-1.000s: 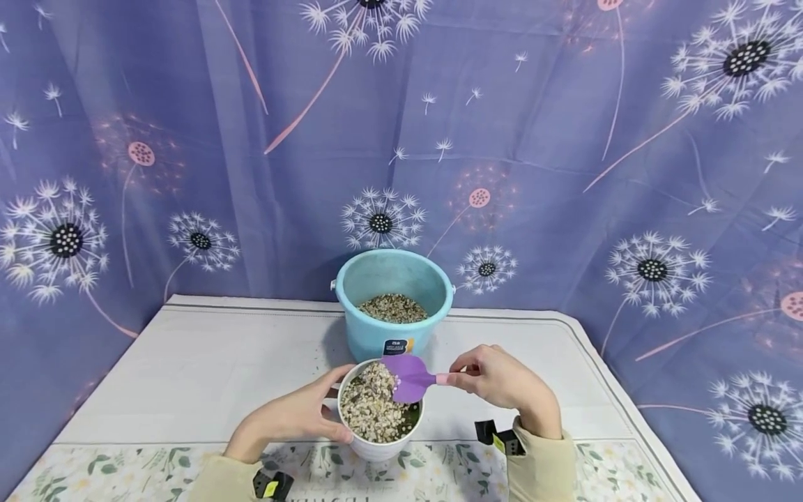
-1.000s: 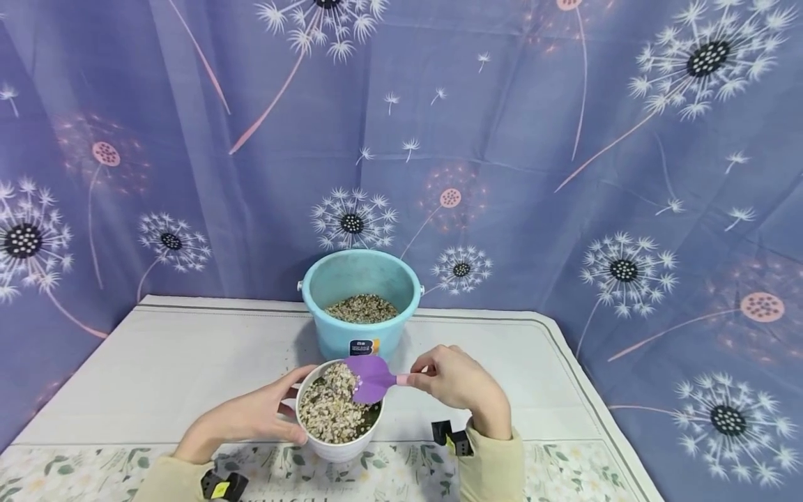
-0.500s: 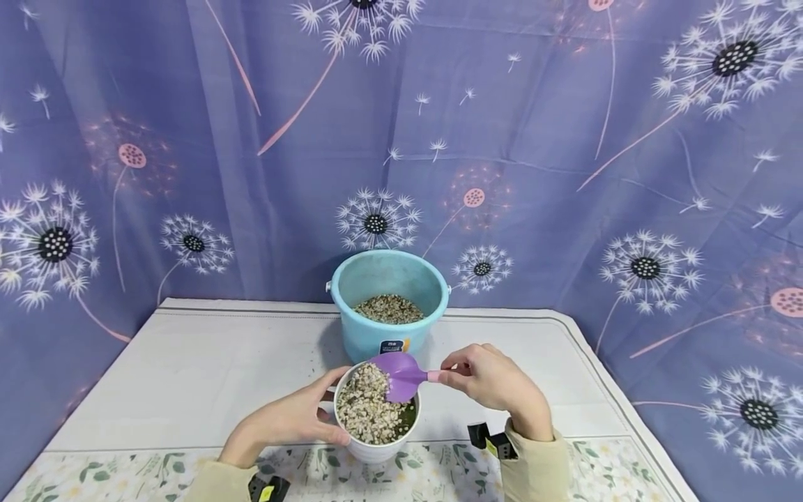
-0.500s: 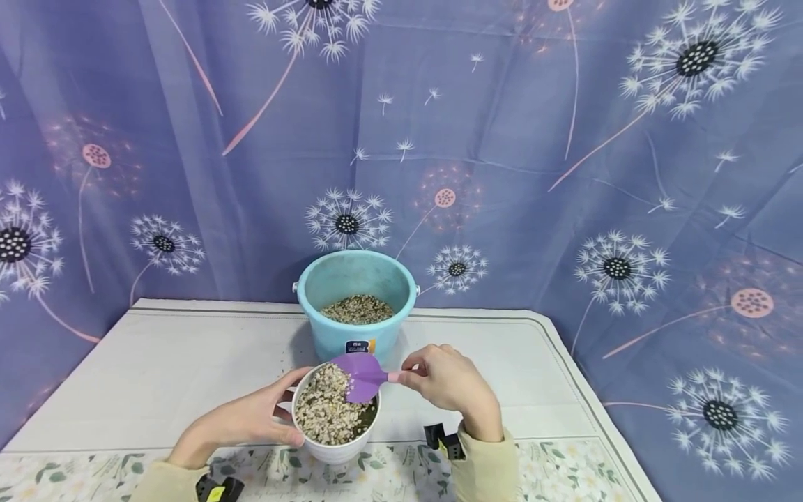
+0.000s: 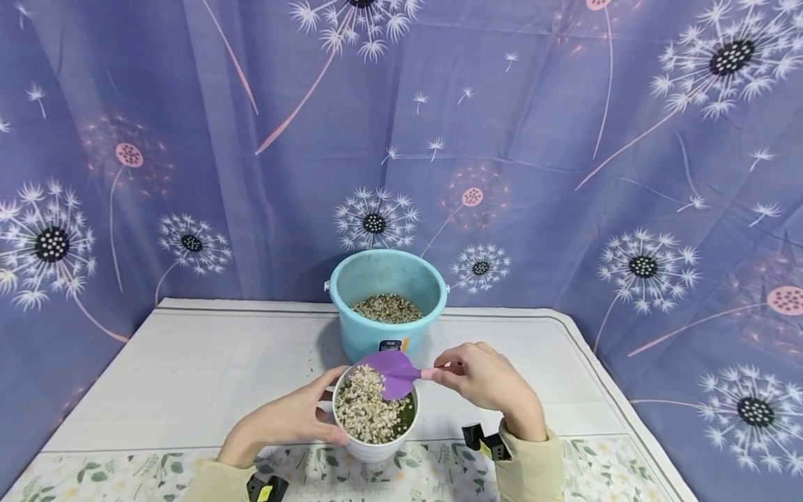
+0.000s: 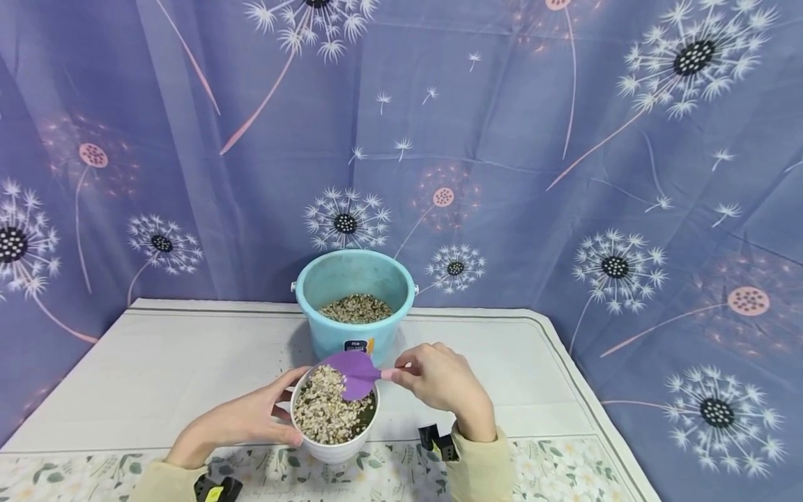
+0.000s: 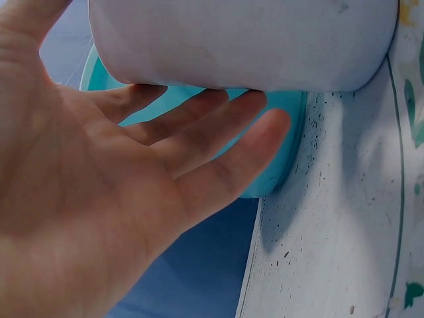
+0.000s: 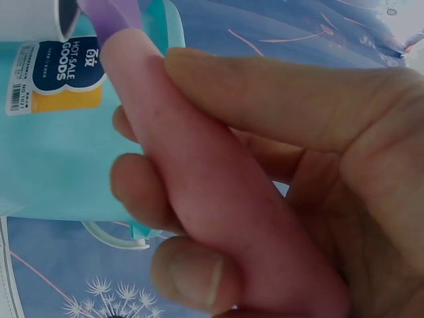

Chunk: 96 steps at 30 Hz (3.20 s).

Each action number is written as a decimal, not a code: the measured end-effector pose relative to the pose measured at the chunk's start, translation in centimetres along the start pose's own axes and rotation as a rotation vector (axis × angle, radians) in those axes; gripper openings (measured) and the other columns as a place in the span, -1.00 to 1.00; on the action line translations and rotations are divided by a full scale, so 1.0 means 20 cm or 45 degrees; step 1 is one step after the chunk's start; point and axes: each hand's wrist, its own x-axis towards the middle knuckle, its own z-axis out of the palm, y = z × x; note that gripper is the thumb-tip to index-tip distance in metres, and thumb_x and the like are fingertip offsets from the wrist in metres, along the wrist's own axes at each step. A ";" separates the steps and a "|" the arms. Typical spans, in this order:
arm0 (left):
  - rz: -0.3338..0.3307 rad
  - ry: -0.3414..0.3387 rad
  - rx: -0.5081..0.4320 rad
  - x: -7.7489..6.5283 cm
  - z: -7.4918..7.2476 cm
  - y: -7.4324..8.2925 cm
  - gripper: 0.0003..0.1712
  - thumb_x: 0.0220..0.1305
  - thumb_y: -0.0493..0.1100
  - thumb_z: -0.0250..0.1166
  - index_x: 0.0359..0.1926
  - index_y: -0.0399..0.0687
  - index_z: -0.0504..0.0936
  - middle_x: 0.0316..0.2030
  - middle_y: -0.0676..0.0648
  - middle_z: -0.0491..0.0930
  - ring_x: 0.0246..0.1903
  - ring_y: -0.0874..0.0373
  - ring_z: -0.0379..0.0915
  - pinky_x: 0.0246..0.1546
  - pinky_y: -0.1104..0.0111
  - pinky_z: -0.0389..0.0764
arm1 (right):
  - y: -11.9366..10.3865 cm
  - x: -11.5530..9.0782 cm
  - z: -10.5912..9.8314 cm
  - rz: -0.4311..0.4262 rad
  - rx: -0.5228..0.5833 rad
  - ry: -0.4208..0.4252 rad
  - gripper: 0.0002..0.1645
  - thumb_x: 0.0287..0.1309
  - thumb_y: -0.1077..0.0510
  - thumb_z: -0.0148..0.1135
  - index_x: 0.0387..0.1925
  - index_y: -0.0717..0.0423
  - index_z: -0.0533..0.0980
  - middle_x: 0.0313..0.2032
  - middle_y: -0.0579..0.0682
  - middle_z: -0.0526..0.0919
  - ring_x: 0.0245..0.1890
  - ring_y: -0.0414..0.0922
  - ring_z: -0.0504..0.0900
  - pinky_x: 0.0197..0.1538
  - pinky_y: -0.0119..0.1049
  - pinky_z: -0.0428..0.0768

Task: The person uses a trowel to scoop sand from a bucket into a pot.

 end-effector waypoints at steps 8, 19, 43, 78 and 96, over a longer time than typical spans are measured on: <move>-0.028 -0.002 0.016 0.00 0.00 0.01 0.20 0.09 -0.02 0.51 0.50 -0.22 -0.12 0.28 -0.36 0.25 0.14 -0.15 0.37 0.06 0.25 0.57 | -0.01 0.00 0.00 0.015 -0.018 0.028 -0.78 0.22 -0.18 0.28 -0.30 -0.20 0.70 -0.52 -0.41 0.60 -0.58 -0.40 0.45 -0.42 -0.35 0.47; -0.038 -0.005 -0.012 -0.01 0.01 0.01 0.20 0.10 -0.04 0.50 0.51 -0.19 -0.13 0.30 -0.35 0.24 0.13 -0.13 0.39 0.06 0.20 0.57 | -0.01 -0.01 -0.01 0.092 -0.052 0.080 -0.80 0.20 -0.16 0.30 -0.28 -0.22 0.70 -0.57 -0.44 0.54 -0.59 -0.39 0.42 -0.49 -0.33 0.44; -0.005 0.005 -0.018 -0.01 0.00 0.02 0.20 0.08 -0.09 0.52 0.52 -0.15 -0.12 0.38 -0.39 0.10 0.16 -0.15 0.40 0.08 0.20 0.55 | 0.00 -0.03 -0.04 -0.002 -0.164 0.250 -0.80 0.00 0.07 0.49 -0.29 -0.18 0.66 -0.53 -0.39 0.49 -0.48 -0.31 0.44 -0.41 -0.31 0.44; -0.075 0.393 0.166 0.06 -0.11 0.04 -0.29 0.38 -0.01 0.24 0.42 -0.17 0.22 0.22 -0.23 0.40 0.13 -0.11 0.41 0.07 0.09 0.53 | 0.12 0.08 -0.13 0.019 0.317 0.227 -0.79 0.29 -0.07 0.25 -0.16 -0.09 0.65 -0.70 -0.22 0.31 -0.70 -0.30 0.22 -0.61 -0.36 0.33; -0.077 1.008 0.345 0.32 -0.30 0.09 -0.34 0.40 0.15 0.17 0.31 -0.18 0.32 0.13 -0.25 0.34 0.08 -0.10 0.37 0.04 0.05 0.49 | 0.18 0.31 -0.22 0.022 0.067 0.218 -0.70 0.27 -0.13 0.26 -0.25 -0.01 0.69 -0.72 -0.13 0.30 -0.69 -0.20 0.22 -0.56 -0.30 0.32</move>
